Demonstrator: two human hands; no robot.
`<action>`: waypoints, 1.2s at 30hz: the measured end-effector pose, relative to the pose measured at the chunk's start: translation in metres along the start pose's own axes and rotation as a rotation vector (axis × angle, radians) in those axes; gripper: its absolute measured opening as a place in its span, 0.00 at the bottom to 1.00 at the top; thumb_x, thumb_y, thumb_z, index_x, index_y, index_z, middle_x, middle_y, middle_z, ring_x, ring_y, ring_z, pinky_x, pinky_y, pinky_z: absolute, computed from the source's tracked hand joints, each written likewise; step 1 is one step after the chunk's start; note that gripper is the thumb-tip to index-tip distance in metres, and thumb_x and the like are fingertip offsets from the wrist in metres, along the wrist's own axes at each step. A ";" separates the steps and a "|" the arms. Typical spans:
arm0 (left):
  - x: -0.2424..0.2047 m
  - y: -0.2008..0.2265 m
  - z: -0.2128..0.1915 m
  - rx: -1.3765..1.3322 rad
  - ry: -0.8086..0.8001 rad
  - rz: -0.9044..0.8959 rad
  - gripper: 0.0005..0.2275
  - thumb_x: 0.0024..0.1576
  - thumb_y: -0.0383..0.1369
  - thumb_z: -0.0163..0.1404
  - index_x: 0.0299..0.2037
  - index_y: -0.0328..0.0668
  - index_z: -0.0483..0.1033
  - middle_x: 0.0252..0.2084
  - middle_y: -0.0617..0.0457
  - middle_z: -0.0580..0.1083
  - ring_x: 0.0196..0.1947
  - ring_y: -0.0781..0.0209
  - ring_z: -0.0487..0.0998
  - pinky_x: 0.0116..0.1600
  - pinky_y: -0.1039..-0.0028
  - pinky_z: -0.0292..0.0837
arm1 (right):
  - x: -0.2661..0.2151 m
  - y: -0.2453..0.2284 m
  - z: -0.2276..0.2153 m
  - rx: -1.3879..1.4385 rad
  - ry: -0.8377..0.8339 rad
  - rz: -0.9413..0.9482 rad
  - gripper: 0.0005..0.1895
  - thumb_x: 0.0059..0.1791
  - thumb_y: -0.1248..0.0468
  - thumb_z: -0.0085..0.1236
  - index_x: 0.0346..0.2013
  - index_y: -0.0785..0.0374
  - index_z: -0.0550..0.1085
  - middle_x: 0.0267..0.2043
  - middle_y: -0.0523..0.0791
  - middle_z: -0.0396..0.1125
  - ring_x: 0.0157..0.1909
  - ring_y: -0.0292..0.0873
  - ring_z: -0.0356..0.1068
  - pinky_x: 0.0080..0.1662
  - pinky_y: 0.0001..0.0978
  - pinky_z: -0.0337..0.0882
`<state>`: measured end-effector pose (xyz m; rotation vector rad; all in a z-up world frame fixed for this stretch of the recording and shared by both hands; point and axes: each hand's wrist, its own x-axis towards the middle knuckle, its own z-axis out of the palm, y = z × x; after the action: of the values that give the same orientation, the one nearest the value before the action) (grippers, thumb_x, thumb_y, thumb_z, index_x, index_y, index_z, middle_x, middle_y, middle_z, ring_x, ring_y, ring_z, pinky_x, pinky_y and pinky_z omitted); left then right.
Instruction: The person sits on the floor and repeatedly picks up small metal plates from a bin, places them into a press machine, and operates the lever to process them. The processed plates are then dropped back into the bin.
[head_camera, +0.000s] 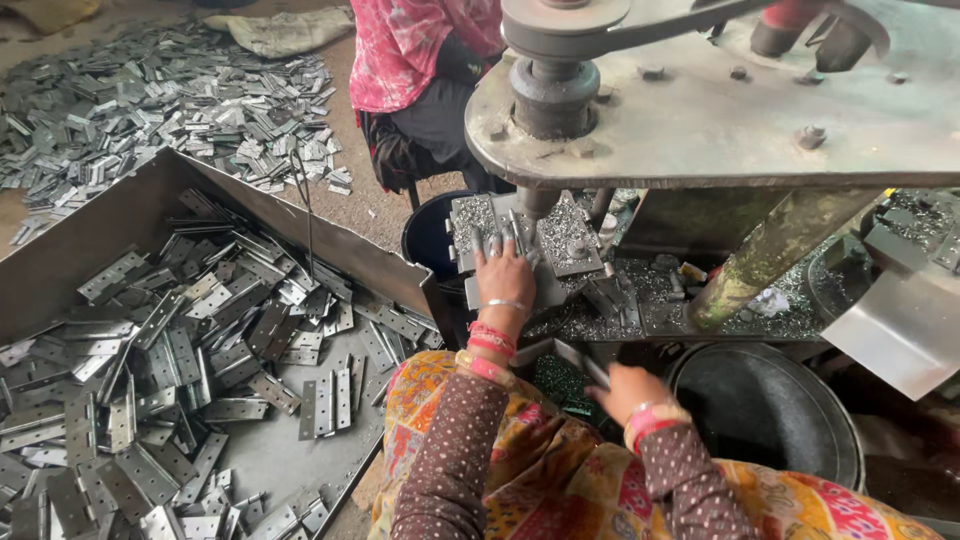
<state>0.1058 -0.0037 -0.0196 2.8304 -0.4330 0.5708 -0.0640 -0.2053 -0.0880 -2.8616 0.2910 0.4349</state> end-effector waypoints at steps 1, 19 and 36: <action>0.000 -0.001 0.001 -0.011 -0.003 -0.005 0.15 0.62 0.38 0.43 0.37 0.41 0.85 0.62 0.42 0.72 0.67 0.46 0.67 0.75 0.44 0.41 | -0.005 0.003 0.012 0.027 -0.010 0.008 0.26 0.47 0.41 0.59 0.43 0.60 0.75 0.38 0.55 0.75 0.44 0.61 0.76 0.47 0.52 0.76; 0.001 -0.004 0.014 -0.064 0.044 -0.027 0.12 0.59 0.33 0.45 0.35 0.42 0.84 0.62 0.46 0.73 0.66 0.50 0.69 0.70 0.43 0.52 | -0.007 0.009 0.028 0.038 0.026 0.014 0.24 0.47 0.40 0.57 0.41 0.56 0.74 0.36 0.55 0.75 0.42 0.62 0.76 0.46 0.55 0.75; -0.189 -0.191 -0.028 0.000 0.187 -0.556 0.14 0.63 0.41 0.51 0.54 0.43 0.76 0.57 0.47 0.74 0.51 0.46 0.77 0.54 0.56 0.71 | -0.036 0.025 0.011 -0.248 0.249 -0.087 0.23 0.53 0.39 0.51 0.40 0.55 0.71 0.29 0.51 0.76 0.35 0.60 0.77 0.38 0.57 0.75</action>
<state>-0.0080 0.2270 -0.1013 2.6804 0.3777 0.6938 -0.1064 -0.2203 -0.0921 -3.1603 0.1633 0.1022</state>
